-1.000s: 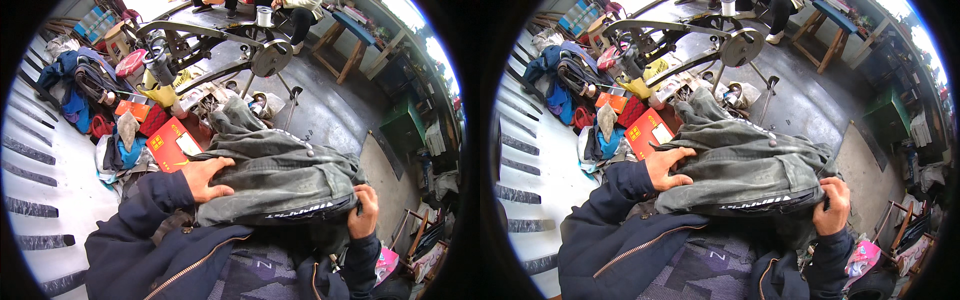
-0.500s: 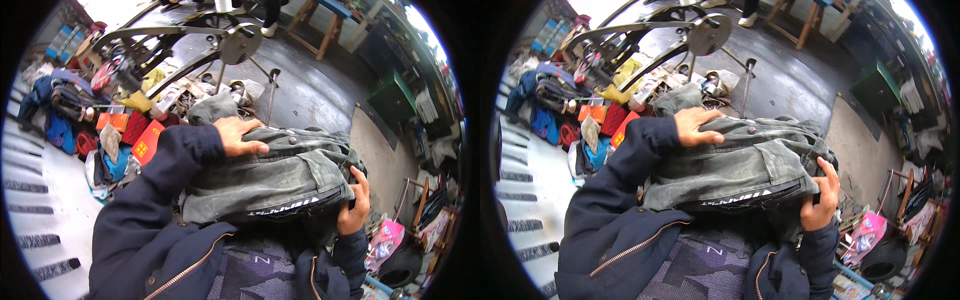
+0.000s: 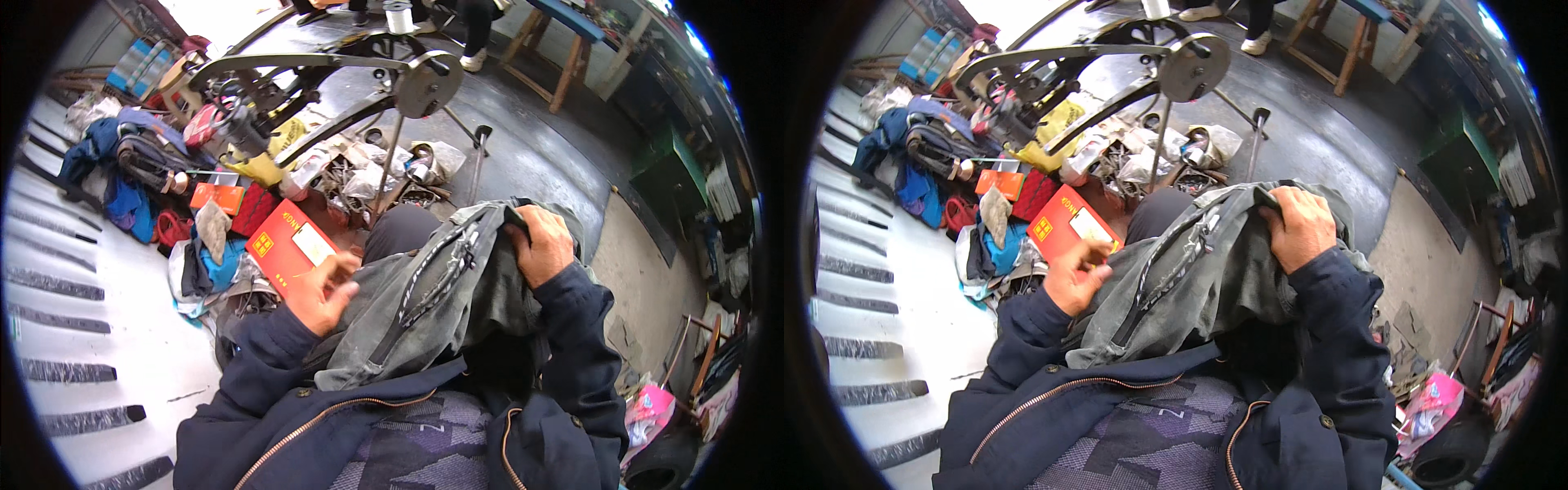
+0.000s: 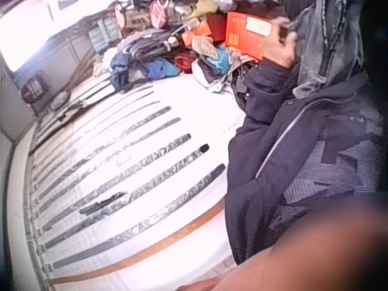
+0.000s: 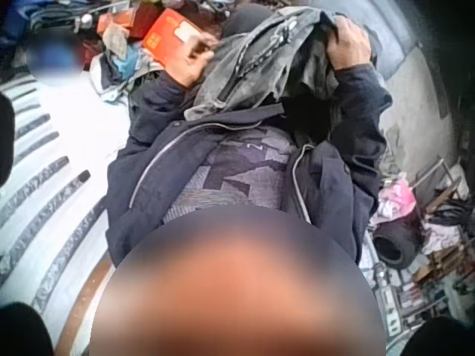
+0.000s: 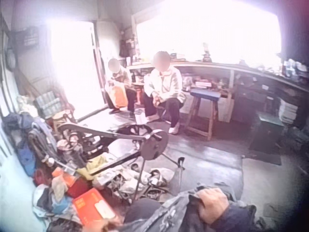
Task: The person examines a gray jacket, repeatedly opening and closing its zipper, then retrieves a small plastic bag of parts and exchanges a zipper pull with another person. They continue to manipulate the jacket and use a flat metal tool to press or adjust the zipper area.
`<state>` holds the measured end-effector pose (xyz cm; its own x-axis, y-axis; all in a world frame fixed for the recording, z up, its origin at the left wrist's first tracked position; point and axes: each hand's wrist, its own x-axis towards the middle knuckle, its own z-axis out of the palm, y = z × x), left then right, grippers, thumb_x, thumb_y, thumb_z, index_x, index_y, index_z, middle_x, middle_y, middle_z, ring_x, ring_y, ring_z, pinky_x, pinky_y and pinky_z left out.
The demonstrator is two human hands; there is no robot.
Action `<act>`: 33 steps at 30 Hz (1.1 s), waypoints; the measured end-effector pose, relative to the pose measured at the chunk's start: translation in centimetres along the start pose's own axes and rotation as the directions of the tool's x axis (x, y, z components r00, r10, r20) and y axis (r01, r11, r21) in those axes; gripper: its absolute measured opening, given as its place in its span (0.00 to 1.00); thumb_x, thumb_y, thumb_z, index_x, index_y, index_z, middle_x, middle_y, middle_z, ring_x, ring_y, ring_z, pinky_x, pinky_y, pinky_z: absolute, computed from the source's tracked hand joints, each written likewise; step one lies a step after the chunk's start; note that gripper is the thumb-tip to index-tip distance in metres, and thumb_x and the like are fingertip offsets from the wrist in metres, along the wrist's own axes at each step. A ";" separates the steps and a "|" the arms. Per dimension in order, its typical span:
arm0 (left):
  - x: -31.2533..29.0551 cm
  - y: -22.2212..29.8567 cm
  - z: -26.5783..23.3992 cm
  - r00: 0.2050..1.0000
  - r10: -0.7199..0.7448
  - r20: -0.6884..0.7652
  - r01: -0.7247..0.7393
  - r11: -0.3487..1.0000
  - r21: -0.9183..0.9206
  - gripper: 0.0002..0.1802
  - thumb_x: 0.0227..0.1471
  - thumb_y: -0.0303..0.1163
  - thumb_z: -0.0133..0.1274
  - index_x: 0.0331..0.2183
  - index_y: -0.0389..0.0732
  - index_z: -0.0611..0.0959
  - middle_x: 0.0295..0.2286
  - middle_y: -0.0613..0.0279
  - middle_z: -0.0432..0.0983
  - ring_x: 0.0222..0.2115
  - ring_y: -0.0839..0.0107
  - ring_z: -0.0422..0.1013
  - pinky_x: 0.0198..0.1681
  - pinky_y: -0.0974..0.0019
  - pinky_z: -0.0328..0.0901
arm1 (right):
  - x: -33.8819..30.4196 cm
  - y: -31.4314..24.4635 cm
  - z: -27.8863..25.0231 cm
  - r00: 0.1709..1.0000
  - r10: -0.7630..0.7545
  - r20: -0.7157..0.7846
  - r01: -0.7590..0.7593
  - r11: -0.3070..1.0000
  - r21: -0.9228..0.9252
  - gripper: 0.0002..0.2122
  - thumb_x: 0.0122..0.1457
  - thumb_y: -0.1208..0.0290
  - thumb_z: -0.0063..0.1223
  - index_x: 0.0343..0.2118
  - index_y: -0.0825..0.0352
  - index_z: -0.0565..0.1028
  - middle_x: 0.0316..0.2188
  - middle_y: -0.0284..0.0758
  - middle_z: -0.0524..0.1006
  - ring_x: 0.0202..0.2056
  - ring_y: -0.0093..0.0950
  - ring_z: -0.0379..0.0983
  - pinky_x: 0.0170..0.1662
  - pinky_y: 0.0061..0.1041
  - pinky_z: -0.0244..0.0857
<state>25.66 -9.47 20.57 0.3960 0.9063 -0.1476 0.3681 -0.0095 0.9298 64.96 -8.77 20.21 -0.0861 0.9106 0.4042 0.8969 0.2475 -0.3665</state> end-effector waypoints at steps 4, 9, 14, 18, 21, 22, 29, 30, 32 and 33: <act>0.9 5.3 -2.8 0.954 0.278 -0.110 -0.269 0.959 0.089 0.22 0.60 0.25 0.59 0.55 0.35 0.79 0.48 0.56 0.80 0.50 0.65 0.76 0.55 0.61 0.69 | 0.7 -1.6 -1.4 0.996 0.091 0.010 -0.092 0.984 0.151 0.20 0.56 0.77 0.65 0.53 0.65 0.78 0.49 0.45 0.81 0.51 0.46 0.77 0.58 0.41 0.67; 2.8 8.7 0.4 0.737 0.637 0.225 -0.671 0.729 0.136 0.17 0.52 0.31 0.69 0.44 0.38 0.85 0.43 0.53 0.81 0.47 0.53 0.76 0.53 0.53 0.69 | 1.1 -6.6 -6.3 0.997 0.036 -0.071 -0.020 0.979 0.202 0.23 0.52 0.83 0.61 0.55 0.67 0.78 0.49 0.47 0.79 0.50 0.47 0.77 0.56 0.40 0.70; 3.3 5.9 3.8 0.897 0.397 0.195 -0.416 0.907 0.069 0.20 0.54 0.32 0.67 0.47 0.36 0.82 0.44 0.52 0.79 0.47 0.56 0.76 0.54 0.59 0.68 | 0.0 -9.4 -4.1 0.953 0.081 0.292 -0.254 0.738 0.625 0.19 0.56 0.85 0.60 0.52 0.71 0.78 0.40 0.36 0.78 0.32 0.22 0.74 0.37 0.21 0.68; 2.9 4.4 4.0 0.891 0.450 0.056 -0.452 0.892 0.019 0.19 0.56 0.33 0.65 0.48 0.37 0.82 0.40 0.48 0.80 0.43 0.52 0.76 0.49 0.58 0.69 | -0.5 -9.4 -1.7 0.944 0.095 0.315 -0.292 0.684 0.669 0.23 0.54 0.81 0.67 0.55 0.70 0.77 0.37 0.31 0.76 0.29 0.17 0.70 0.34 0.18 0.65; 3.7 4.6 3.9 0.890 0.445 0.100 -0.450 0.892 0.041 0.19 0.56 0.30 0.63 0.49 0.36 0.82 0.40 0.49 0.80 0.43 0.52 0.76 0.49 0.58 0.69 | -0.4 -9.3 -1.5 0.948 0.128 0.291 -0.292 0.711 0.640 0.21 0.53 0.77 0.71 0.51 0.68 0.80 0.33 0.29 0.76 0.26 0.17 0.69 0.30 0.19 0.63; 3.9 4.8 4.0 0.894 0.435 0.107 -0.441 0.896 0.047 0.18 0.56 0.29 0.63 0.49 0.36 0.82 0.40 0.49 0.80 0.43 0.52 0.76 0.49 0.58 0.69 | -0.2 -9.4 -1.3 0.955 0.125 0.269 -0.269 0.747 0.608 0.19 0.53 0.77 0.71 0.48 0.67 0.81 0.31 0.30 0.77 0.24 0.19 0.70 0.29 0.20 0.64; 5.0 5.3 4.1 0.922 0.349 0.169 -0.356 0.934 0.014 0.17 0.58 0.24 0.60 0.50 0.33 0.82 0.44 0.53 0.80 0.47 0.62 0.76 0.55 0.63 0.68 | 0.5 -9.8 -0.4 0.946 0.257 0.198 -0.324 0.711 0.625 0.05 0.59 0.79 0.64 0.37 0.70 0.81 0.26 0.28 0.77 0.23 0.14 0.67 0.27 0.19 0.61; 5.2 5.3 4.2 0.913 0.374 0.163 -0.379 0.925 0.001 0.18 0.58 0.26 0.62 0.50 0.33 0.82 0.44 0.53 0.80 0.47 0.61 0.77 0.55 0.62 0.68 | 0.4 -9.7 -0.7 0.957 0.225 0.184 -0.291 0.722 0.627 0.06 0.58 0.79 0.65 0.38 0.69 0.81 0.26 0.30 0.78 0.23 0.16 0.69 0.27 0.20 0.63; 5.5 5.3 4.3 0.901 0.404 0.159 -0.412 0.911 0.016 0.19 0.57 0.28 0.64 0.49 0.33 0.82 0.44 0.53 0.80 0.47 0.60 0.77 0.54 0.62 0.68 | 0.3 -9.6 -1.6 0.938 0.213 0.273 -0.337 0.742 0.579 0.10 0.55 0.75 0.68 0.40 0.67 0.82 0.26 0.32 0.79 0.22 0.22 0.73 0.28 0.24 0.67; 5.6 5.4 4.4 0.900 0.402 0.169 -0.413 0.910 0.030 0.20 0.57 0.30 0.65 0.49 0.33 0.82 0.44 0.54 0.80 0.47 0.60 0.77 0.54 0.62 0.68 | 0.6 -9.6 -1.5 0.939 0.188 0.287 -0.323 0.767 0.554 0.10 0.55 0.75 0.68 0.40 0.67 0.82 0.25 0.31 0.78 0.22 0.20 0.71 0.27 0.23 0.65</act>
<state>33.53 -6.32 23.27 0.6467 0.7402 0.1843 0.1968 -0.3953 0.8972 56.95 -11.11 25.22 -0.0362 0.9969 0.0704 0.4756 0.0792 -0.8761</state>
